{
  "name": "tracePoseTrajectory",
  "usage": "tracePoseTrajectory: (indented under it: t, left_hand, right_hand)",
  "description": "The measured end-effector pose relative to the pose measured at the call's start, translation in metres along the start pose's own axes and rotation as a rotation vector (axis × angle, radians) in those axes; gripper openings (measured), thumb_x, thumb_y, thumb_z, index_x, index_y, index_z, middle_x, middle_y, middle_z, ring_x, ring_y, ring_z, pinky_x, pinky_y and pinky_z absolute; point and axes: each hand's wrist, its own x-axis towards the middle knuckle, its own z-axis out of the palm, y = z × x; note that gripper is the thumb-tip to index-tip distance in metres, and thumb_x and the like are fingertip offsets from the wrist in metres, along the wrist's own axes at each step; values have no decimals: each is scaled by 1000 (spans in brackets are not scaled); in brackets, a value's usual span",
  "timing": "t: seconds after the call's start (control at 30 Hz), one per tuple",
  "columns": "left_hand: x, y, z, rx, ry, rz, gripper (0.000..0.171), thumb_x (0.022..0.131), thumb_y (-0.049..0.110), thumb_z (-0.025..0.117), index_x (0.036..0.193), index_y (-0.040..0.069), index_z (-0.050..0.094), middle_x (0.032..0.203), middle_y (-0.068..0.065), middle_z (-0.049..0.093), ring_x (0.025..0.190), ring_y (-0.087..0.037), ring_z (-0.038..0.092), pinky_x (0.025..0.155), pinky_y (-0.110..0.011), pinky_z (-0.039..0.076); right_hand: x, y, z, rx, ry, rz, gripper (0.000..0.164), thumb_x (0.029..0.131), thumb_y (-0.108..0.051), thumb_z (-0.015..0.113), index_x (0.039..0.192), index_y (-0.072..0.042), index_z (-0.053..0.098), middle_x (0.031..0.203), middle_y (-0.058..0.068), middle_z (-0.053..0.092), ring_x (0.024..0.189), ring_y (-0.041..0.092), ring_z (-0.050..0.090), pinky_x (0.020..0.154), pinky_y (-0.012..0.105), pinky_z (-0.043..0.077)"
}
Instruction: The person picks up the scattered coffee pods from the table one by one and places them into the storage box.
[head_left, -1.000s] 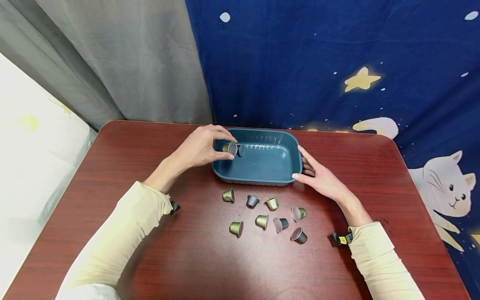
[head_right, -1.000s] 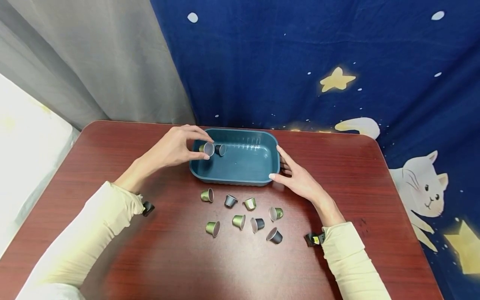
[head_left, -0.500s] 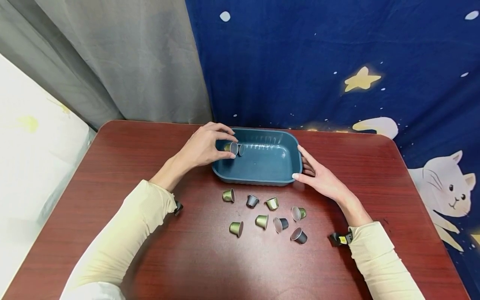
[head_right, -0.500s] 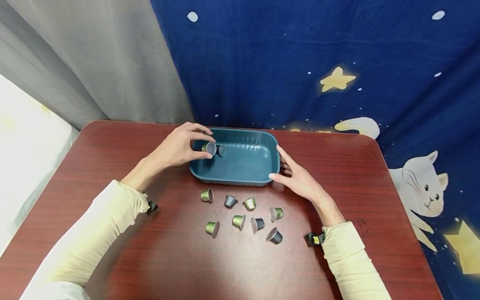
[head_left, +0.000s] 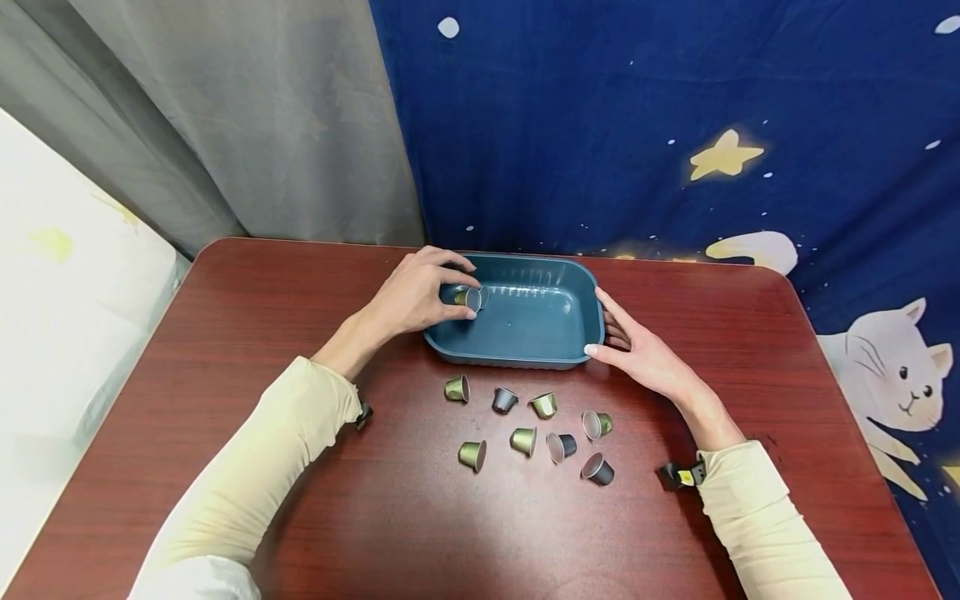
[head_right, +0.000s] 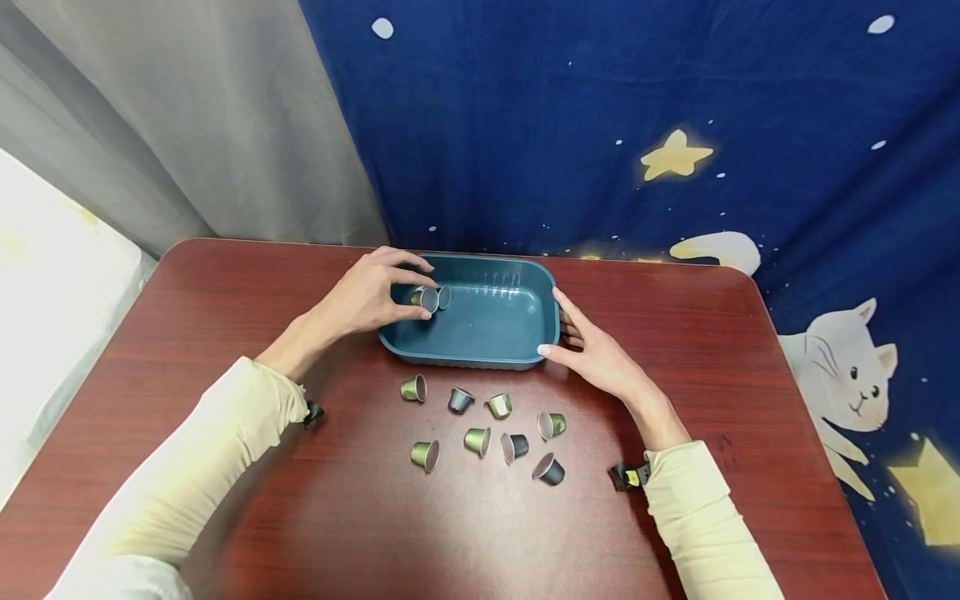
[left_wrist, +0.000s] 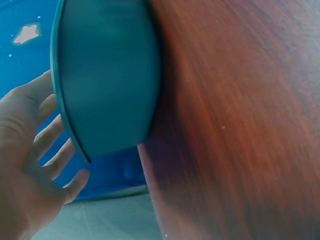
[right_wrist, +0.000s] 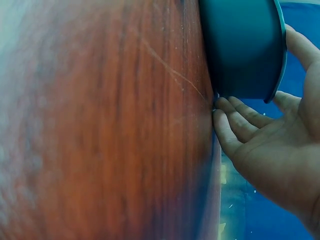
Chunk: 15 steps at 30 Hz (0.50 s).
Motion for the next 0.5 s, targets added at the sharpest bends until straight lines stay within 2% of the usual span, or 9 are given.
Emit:
tracePoseTrajectory:
  t: [0.17, 0.5]
  left_hand:
    - [-1, -3, 5, 20, 6, 8, 37, 76, 43, 86, 108, 25, 79, 136, 0, 58, 134, -26, 39, 101, -52, 35]
    - [-2, -5, 9, -8, -16, -7, 40, 77, 44, 85, 111, 23, 79, 145, -1, 50, 137, -26, 37, 107, -55, 32]
  right_hand:
    - [0, 0, 0, 2, 1, -6, 86, 95, -35, 69, 158, -43, 11, 155, 11, 35, 140, 31, 38, 113, 51, 30]
    - [0, 1, 0, -4, 0, 0, 85, 95, -36, 69, 157, -45, 11, 155, 11, 34, 140, 31, 38, 113, 51, 30]
